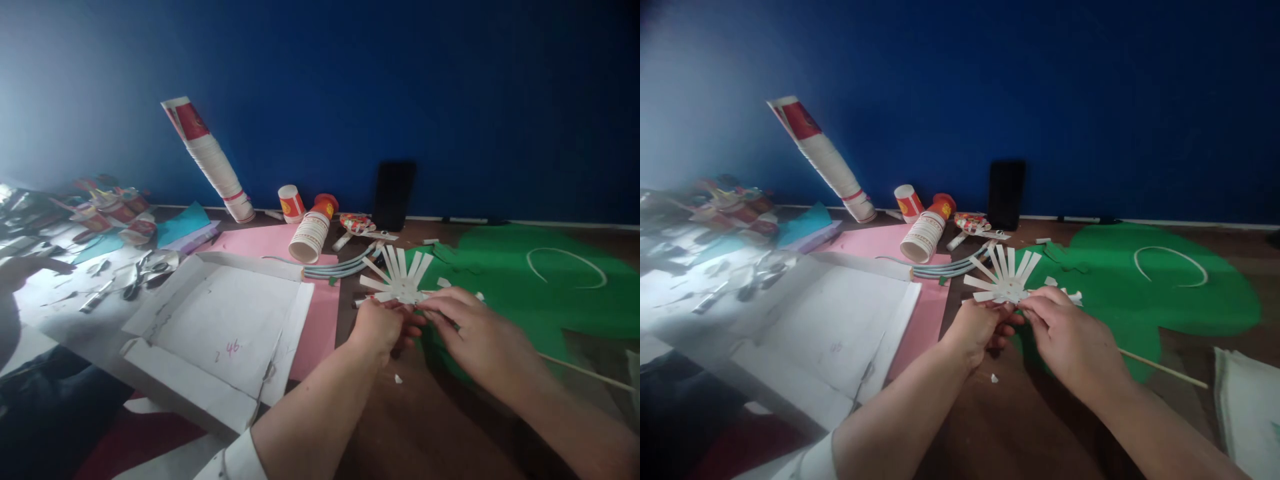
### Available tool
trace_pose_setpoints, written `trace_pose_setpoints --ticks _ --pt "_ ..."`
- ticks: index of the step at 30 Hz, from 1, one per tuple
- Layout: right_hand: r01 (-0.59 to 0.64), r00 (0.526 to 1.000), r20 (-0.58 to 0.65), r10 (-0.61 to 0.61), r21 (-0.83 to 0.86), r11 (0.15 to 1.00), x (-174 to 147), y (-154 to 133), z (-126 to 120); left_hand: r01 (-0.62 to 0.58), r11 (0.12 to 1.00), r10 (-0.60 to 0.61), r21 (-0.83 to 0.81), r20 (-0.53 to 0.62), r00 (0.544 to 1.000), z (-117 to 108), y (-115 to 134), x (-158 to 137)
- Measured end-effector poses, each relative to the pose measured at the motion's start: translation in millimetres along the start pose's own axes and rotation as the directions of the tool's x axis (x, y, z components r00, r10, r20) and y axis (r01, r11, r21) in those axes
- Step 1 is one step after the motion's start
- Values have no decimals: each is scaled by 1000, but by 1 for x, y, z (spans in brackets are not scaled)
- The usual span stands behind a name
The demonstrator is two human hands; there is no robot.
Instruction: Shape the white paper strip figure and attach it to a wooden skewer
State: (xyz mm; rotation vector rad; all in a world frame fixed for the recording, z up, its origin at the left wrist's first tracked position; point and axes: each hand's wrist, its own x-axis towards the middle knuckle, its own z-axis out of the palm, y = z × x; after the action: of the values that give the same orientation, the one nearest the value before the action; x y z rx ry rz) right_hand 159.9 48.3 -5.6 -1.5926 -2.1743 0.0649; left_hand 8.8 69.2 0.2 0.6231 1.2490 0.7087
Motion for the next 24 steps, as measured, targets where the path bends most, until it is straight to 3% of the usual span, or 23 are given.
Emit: trace_pose_setpoints --ticks 14,24 --pt "-16 997 82 0 195 981 10 8 -2 -86 994 85 -66 -27 996 0 0 -2" --pt "13 998 -59 -3 164 986 -3 -1 3 -80 993 78 -84 -29 997 -1 3 -1"
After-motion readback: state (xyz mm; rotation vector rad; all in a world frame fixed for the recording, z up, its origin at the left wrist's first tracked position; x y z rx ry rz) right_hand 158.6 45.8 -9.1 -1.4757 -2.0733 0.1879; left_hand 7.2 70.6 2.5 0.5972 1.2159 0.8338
